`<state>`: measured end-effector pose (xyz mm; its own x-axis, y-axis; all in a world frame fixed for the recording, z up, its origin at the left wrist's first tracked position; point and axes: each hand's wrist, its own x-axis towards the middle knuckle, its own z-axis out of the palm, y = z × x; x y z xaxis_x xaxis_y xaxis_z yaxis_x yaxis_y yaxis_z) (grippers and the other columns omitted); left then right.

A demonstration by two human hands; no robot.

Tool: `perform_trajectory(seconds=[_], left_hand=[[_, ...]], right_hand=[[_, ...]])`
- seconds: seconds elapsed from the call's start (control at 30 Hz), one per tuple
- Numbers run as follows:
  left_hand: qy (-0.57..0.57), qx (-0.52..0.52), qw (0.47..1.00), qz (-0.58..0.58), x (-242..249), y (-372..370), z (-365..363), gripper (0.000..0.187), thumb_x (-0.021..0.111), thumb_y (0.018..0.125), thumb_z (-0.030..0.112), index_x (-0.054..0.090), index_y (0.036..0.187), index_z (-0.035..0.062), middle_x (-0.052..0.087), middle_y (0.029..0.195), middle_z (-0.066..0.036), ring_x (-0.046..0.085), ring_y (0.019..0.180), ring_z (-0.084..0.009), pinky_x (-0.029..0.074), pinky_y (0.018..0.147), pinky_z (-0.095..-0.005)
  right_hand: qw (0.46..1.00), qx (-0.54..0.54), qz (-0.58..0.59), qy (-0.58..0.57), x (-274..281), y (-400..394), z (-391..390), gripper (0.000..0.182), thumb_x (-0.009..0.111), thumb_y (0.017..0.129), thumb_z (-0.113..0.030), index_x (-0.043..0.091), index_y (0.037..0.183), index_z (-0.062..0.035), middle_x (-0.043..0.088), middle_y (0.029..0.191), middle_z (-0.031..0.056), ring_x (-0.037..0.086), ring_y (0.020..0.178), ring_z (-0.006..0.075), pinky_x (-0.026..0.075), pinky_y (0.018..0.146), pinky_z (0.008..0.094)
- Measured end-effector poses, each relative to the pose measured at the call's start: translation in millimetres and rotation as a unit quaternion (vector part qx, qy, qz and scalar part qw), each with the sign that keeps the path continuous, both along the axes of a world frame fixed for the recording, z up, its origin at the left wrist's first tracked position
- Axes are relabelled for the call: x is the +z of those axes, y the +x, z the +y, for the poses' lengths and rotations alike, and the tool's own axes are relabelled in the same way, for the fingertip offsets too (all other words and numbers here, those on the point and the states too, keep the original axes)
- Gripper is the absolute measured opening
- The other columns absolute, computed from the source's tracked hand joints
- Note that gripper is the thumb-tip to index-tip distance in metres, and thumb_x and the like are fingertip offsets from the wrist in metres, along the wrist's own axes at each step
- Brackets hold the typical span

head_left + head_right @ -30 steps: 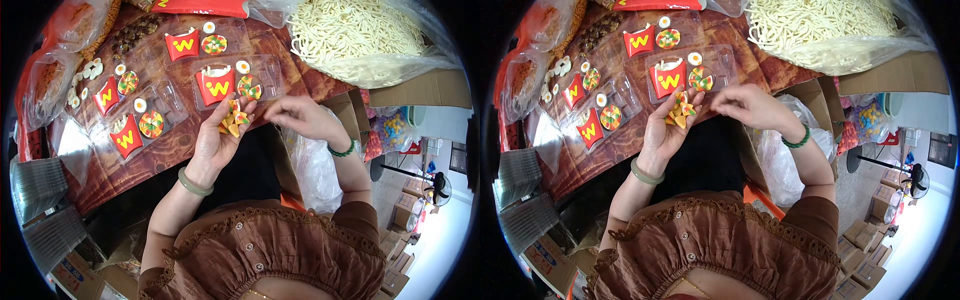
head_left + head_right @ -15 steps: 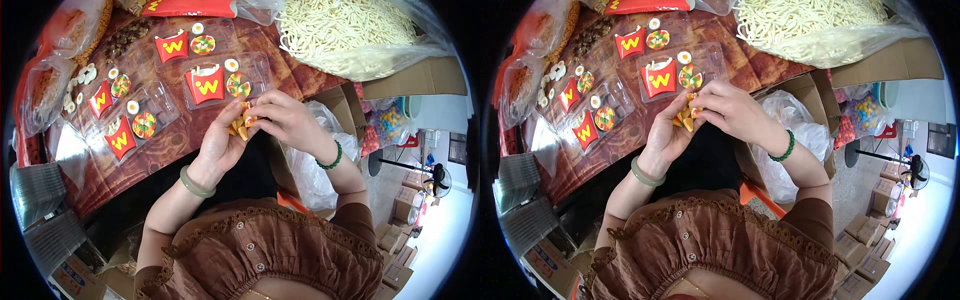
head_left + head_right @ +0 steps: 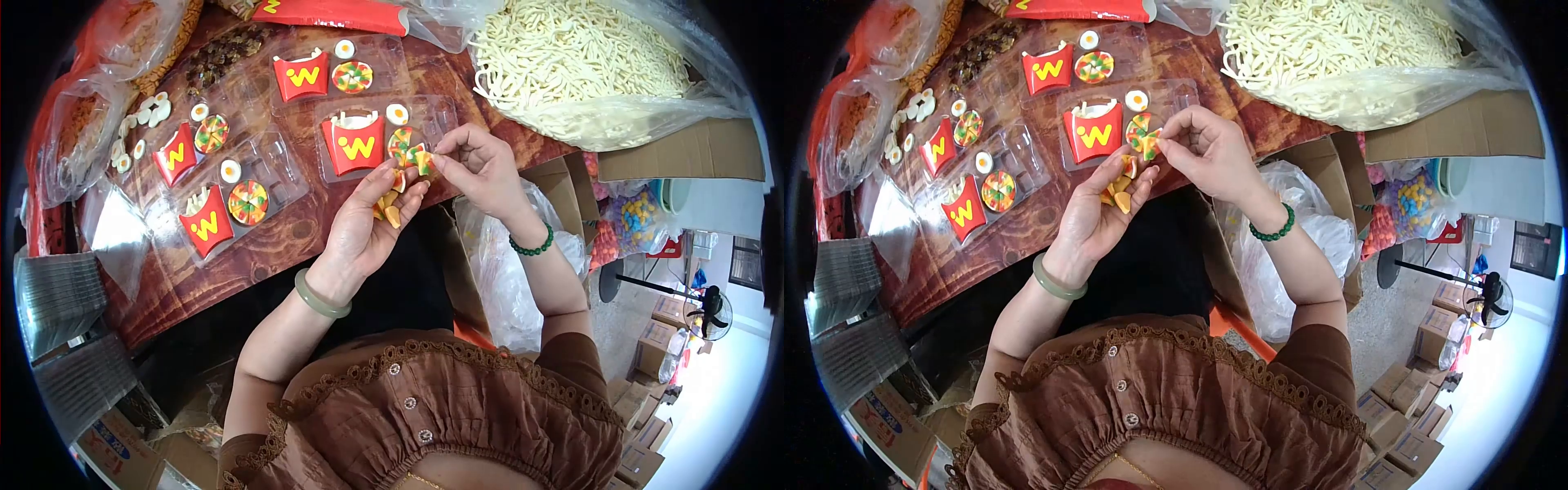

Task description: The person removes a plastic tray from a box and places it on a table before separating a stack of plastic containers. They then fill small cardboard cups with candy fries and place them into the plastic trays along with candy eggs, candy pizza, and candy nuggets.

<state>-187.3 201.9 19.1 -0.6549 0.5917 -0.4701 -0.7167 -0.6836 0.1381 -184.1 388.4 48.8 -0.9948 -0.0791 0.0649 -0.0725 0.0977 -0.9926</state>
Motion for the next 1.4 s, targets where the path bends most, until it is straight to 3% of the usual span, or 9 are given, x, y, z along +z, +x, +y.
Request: perform_trajectory(seconds=[0.3,0.37,0.4,0.5,0.53,0.63,0.73,1.13,1.4], left_hand=[[-0.004,-0.027,0.997,0.067,-7.3,-1.5,0.2,0.021,0.054,0.093,0.011,0.054,0.113,0.0049,0.062,0.102,-0.01,0.064,0.094,-0.0247,0.055,0.075,-0.0277],[-0.03,-0.023,0.998,0.04,-7.5,-0.8,-1.7,0.02,0.054,0.093,0.009,0.054,0.113,0.0047,0.062,0.104,-0.011,0.064,0.093,-0.0245,0.056,0.074,-0.0271],[-0.031,-0.024,0.998,0.04,-9.2,-0.1,-1.9,0.02,0.054,0.093,0.009,0.054,0.113,0.0047,0.062,0.104,-0.011,0.064,0.093,-0.0245,0.056,0.074,-0.0271],[-0.028,-0.016,0.999,0.034,-13.2,1.3,-1.5,0.02,0.054,0.093,0.009,0.054,0.112,0.0043,0.062,0.106,-0.012,0.064,0.092,-0.0249,0.056,0.073,-0.0264],[-0.029,-0.013,0.999,0.028,-12.9,2.0,-2.1,0.02,0.054,0.093,0.009,0.054,0.112,0.0042,0.062,0.106,-0.012,0.064,0.092,-0.0251,0.056,0.073,-0.0264],[-0.03,-0.008,0.999,0.019,-13.3,2.3,-3.5,0.02,0.053,0.093,0.008,0.054,0.112,0.0039,0.061,0.107,-0.012,0.064,0.093,-0.0254,0.056,0.073,-0.0263],[-0.029,-0.006,0.999,0.014,-15.2,1.8,-3.5,0.019,0.053,0.094,0.008,0.054,0.112,0.0037,0.061,0.107,-0.013,0.064,0.093,-0.0255,0.056,0.073,-0.0263],[-0.027,-0.006,0.999,0.017,-17.2,1.0,-2.8,0.019,0.051,0.094,0.008,0.054,0.112,0.0032,0.061,0.107,-0.013,0.064,0.093,-0.0255,0.056,0.073,-0.026],[-0.016,-0.007,1.0,0.014,-2.8,5.2,-8.9,0.021,0.052,0.094,0.012,0.052,0.113,0.0022,0.06,0.106,-0.012,0.063,0.094,-0.0242,0.056,0.074,-0.0265]], right_hand=[[0.996,0.067,-0.053,-0.03,4.2,-0.8,-0.6,0.01,0.062,0.086,-0.002,0.057,0.094,0.0001,0.061,0.087,0.0016,0.06,0.079,0.0059,0.05,0.069,0.0198],[0.998,-0.023,-0.039,0.043,-3.8,-13.0,6.7,0.012,0.06,0.086,0.002,0.057,0.098,0.0004,0.061,0.091,0.0025,0.059,0.083,0.0059,0.049,0.074,0.0197],[0.996,-0.056,-0.043,0.053,-4.9,-16.5,3.8,0.011,0.06,0.087,0.001,0.058,0.097,0.0005,0.063,0.087,0.0014,0.058,0.076,0.0043,0.048,0.067,0.018],[0.977,-0.087,-0.01,0.193,-23.8,-29.2,-0.6,0.007,0.062,0.086,-0.001,0.06,0.093,0.0011,0.063,0.086,0.0008,0.055,0.067,0.0015,0.045,0.057,0.0176],[0.967,-0.098,0.011,0.233,-28.0,-28.9,-1.6,0.009,0.063,0.084,-0.002,0.062,0.092,0.0012,0.063,0.08,0.0021,0.052,0.058,0.0029,0.041,0.051,0.0211],[0.926,-0.051,0.11,0.357,-35.0,-29.2,0.9,0.013,0.065,0.082,-0.004,0.064,0.095,-0.0008,0.06,0.077,0.0053,0.051,0.055,0.0091,0.041,0.051,0.0249],[0.912,-0.023,0.168,0.374,-42.6,-30.5,7.1,0.014,0.066,0.082,-0.006,0.065,0.096,-0.0027,0.057,0.077,0.008,0.052,0.057,0.0154,0.042,0.053,0.0274],[0.898,-0.003,0.178,0.403,-29.6,-26.6,9.9,0.02,0.07,0.081,-0.017,0.067,0.097,-0.0059,0.058,0.088,0.0087,0.059,0.08,0.0238,0.047,0.066,0.033],[0.877,-0.022,0.187,0.443,-27.4,-24.1,6.8,0.018,0.069,0.08,-0.014,0.067,0.097,-0.007,0.057,0.087,0.0087,0.06,0.079,0.0239,0.048,0.065,0.0326]])
